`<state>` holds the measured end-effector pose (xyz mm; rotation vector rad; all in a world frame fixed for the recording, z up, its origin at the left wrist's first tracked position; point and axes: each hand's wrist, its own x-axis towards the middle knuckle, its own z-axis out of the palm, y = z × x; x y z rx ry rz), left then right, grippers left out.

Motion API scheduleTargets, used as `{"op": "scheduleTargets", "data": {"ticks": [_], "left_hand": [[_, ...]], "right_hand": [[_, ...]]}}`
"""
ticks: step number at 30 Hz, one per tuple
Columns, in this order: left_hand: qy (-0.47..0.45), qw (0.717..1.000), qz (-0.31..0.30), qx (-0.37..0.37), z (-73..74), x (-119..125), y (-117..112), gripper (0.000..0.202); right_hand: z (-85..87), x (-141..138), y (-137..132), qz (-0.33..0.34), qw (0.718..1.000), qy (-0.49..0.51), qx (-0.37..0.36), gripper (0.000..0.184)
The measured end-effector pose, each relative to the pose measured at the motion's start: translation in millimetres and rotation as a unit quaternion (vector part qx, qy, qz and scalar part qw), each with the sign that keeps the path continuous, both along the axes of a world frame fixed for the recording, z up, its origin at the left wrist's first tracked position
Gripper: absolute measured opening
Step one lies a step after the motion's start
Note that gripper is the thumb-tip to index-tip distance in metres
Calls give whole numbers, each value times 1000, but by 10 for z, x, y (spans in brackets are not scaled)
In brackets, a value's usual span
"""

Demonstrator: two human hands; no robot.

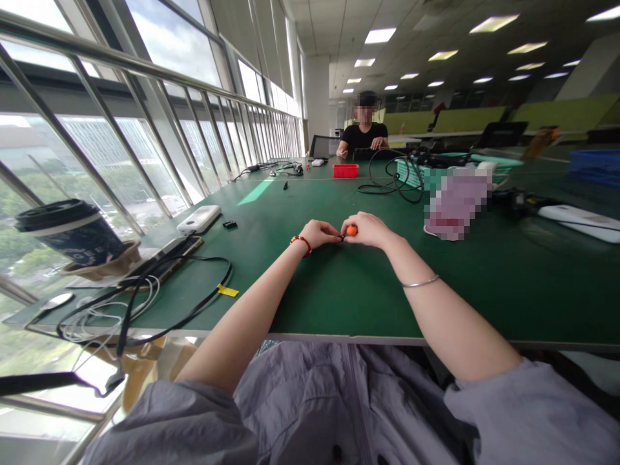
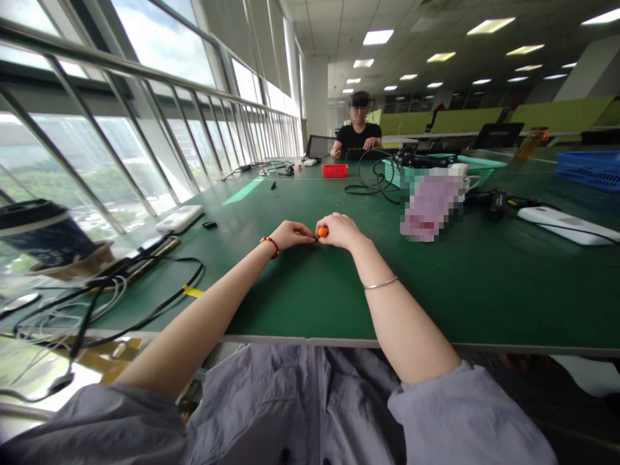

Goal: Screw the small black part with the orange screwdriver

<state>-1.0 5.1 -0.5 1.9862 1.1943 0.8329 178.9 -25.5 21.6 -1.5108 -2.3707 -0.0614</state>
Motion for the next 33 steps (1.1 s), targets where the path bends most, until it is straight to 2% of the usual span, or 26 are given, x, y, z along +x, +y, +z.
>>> {"op": "scheduleTargets", "data": {"ticks": [15, 29, 33], "left_hand": [[24, 1000, 9, 0, 49, -25, -35, 19], [136, 987, -8, 86, 62, -1, -53, 21], [198, 968, -2, 152, 96, 13, -70, 16]], "right_hand": [[2, -2, 4, -1, 1000, -13, -14, 23], [-19, -12, 21, -20, 999, -31, -35, 30], [-30, -13, 53, -7, 998, -44, -49, 31]]}}
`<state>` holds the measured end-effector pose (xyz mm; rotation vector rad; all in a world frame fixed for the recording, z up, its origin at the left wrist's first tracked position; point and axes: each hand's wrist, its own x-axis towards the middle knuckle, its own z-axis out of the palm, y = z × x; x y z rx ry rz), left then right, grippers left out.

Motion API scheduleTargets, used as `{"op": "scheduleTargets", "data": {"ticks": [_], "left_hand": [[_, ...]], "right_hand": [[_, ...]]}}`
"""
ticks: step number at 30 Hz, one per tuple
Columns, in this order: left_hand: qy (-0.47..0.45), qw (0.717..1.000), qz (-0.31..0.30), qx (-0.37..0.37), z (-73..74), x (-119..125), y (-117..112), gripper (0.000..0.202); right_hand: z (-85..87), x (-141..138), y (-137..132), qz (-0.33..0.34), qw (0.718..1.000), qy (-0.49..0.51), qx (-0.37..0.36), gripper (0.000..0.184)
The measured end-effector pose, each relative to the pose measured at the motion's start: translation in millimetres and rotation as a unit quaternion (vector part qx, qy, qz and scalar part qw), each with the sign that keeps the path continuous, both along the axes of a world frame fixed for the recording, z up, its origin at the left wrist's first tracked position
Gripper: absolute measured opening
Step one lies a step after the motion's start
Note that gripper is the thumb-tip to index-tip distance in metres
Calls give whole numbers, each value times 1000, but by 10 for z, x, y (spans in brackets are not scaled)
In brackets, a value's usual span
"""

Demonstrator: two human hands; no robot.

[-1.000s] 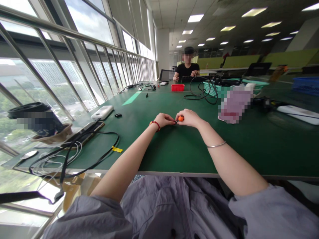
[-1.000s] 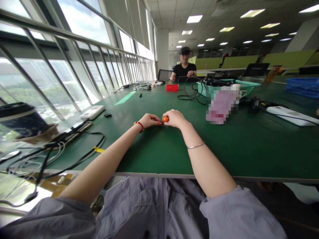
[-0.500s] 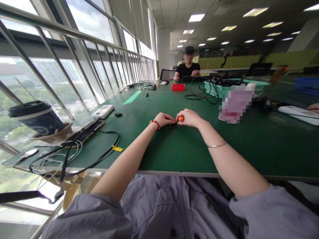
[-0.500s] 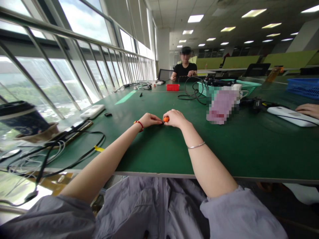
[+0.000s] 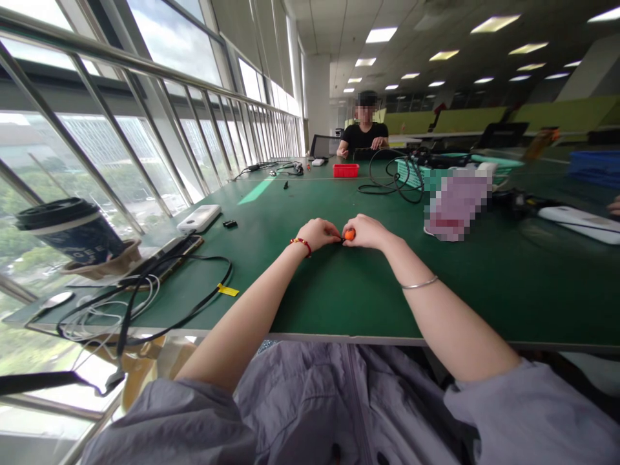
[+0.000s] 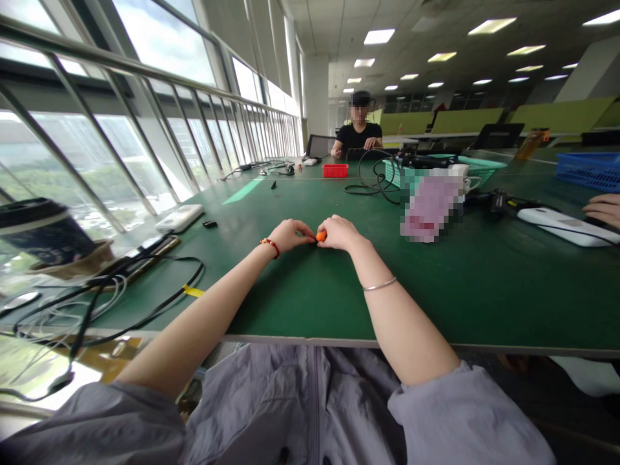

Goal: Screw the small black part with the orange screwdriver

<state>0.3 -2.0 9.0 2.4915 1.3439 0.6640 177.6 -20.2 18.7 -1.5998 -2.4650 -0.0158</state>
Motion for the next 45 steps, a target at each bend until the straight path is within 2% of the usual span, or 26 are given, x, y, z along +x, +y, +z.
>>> {"op": "scheduleTargets", "data": {"ticks": [5, 12, 19, 29, 37, 45], "left_hand": [[36, 997, -23, 62, 30, 15, -21, 15], [16, 997, -21, 70, 21, 15, -6, 16], [8, 998, -18, 56, 18, 23, -25, 16], [35, 995, 1, 92, 24, 14, -39, 17], [80, 988, -40, 130, 42, 59, -178, 16], [107, 988, -36, 109, -22, 23, -169, 16]], "right_hand": [[-2, 15, 13, -8, 1000, -4, 3, 33], [7, 90, 31, 17, 998, 63, 26, 29], [0, 89, 25, 15, 996, 76, 41, 25], [11, 104, 14, 22, 991, 121, 47, 24], [11, 159, -13, -46, 979, 168, 107, 23], [1, 179, 1, -50, 982, 154, 102, 21]]}}
